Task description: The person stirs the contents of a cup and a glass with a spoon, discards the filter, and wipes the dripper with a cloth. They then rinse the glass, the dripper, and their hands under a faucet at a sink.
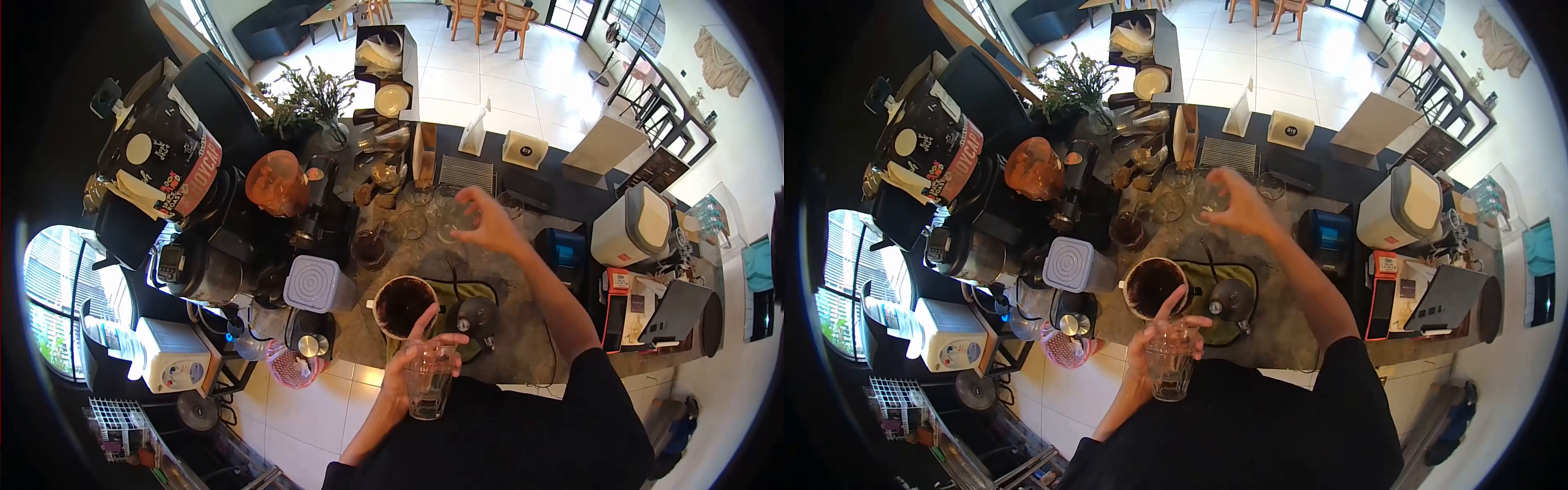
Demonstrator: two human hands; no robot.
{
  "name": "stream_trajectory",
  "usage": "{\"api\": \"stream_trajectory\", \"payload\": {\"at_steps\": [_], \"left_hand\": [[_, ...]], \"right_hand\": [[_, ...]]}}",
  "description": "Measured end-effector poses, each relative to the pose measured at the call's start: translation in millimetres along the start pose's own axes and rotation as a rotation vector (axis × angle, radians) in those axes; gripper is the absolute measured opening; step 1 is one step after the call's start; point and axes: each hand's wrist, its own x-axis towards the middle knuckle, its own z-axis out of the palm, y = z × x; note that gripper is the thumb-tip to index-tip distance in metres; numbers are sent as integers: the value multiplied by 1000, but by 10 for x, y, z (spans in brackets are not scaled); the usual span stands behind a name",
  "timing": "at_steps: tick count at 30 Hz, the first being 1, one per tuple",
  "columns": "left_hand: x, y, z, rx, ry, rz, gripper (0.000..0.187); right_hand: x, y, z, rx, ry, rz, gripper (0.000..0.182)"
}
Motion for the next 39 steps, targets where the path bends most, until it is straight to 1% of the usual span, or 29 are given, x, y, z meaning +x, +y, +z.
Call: {"api": "stream_trajectory", "payload": {"at_steps": [1, 2, 4, 5, 7, 11, 14, 16, 17, 19, 20, 22, 23, 25, 27, 29, 30, 31, 32, 33, 35, 36, 37, 38, 39], "left_hand": [[-3, 1, -1, 4, 18, -11, 94], [-6, 0, 0, 6, 16, -9, 94], [-16, -10, 7, 14, 17, 3, 93], [-25, -15, 2, 14, 20, 6, 93], [-37, -12, -17, -7, 16, 5, 92], [-40, -11, -18, -30, 15, 29, 92], [-30, 11, -3, -9, 23, 35, 92], [-25, 23, 12, 2, 16, 39, 92], [-18, 22, 11, 4, 13, 38, 92], [-13, 22, -6, 8, 13, 39, 92], [-14, 28, -14, 13, 11, 39, 92], [-2, 35, -31, 29, -7, 29, 91], [7, 43, -39, 29, -7, 28, 91], [12, 25, -51, 29, 21, -3, 92], [28, -36, -80, 14, 25, -52, 90], [84, -97, -140, 11, 14, -104, 89], [103, -138, -172, 54, 74, -173, 91], [111, -177, -180, 95, 138, -239, 93], [119, -211, -167, 100, 152, -210, 84], [141, -233, -161, 104, 148, -215, 84], [181, -273, -163, -61, 14, -234, 70], [185, -287, -152, -28, -9, -227, 70], [190, -282, -137, -25, -9, -234, 70], [199, -271, -118, 41, 19, -244, 73], [211, -262, -109, 107, 46, -253, 77]], "right_hand": [[44, 106, 84, -206, -50, -20, 63], [67, 213, 176, -207, -48, -23, 63], [68, 373, 356, -359, -108, 19, 49], [72, 435, 416, -357, -111, 17, 49], [100, 504, 512, -378, -125, 135, 51], [128, 605, 626, -440, -108, 145, 53], [122, 597, 696, -469, -70, 175, 52], [92, 578, 733, -418, 10, 156, 51], [77, 569, 737, -419, 14, 155, 51], [29, 448, 720, -421, 73, 200, 45], [-13, 383, 700, -418, 78, 198, 45], [-135, 92, 590, -409, 242, 144, 41], [-216, -52, 537, -409, 243, 144, 41], [-440, -368, 409, 246, -87, 101, 46], [-669, -791, 280, 448, -520, -43, 59], [-876, -929, 258, 324, -706, -250, 74], [-931, -920, 249, 319, -692, -247, 74], [-987, -904, 242, 257, -654, -248, 78], [-1031, -893, 231, 198, -620, -249, 83], [-1056, -908, 181, 196, -613, -249, 83], [-1101, -959, 69, 220, -737, -63, 85], [-1123, -935, 71, 221, -731, -63, 85], [-1158, -887, 95, 290, -733, -34, 84], [-1198, -839, 124, 360, -734, -4, 83], [-1227, -787, 162, 361, -727, -2, 83]]}}
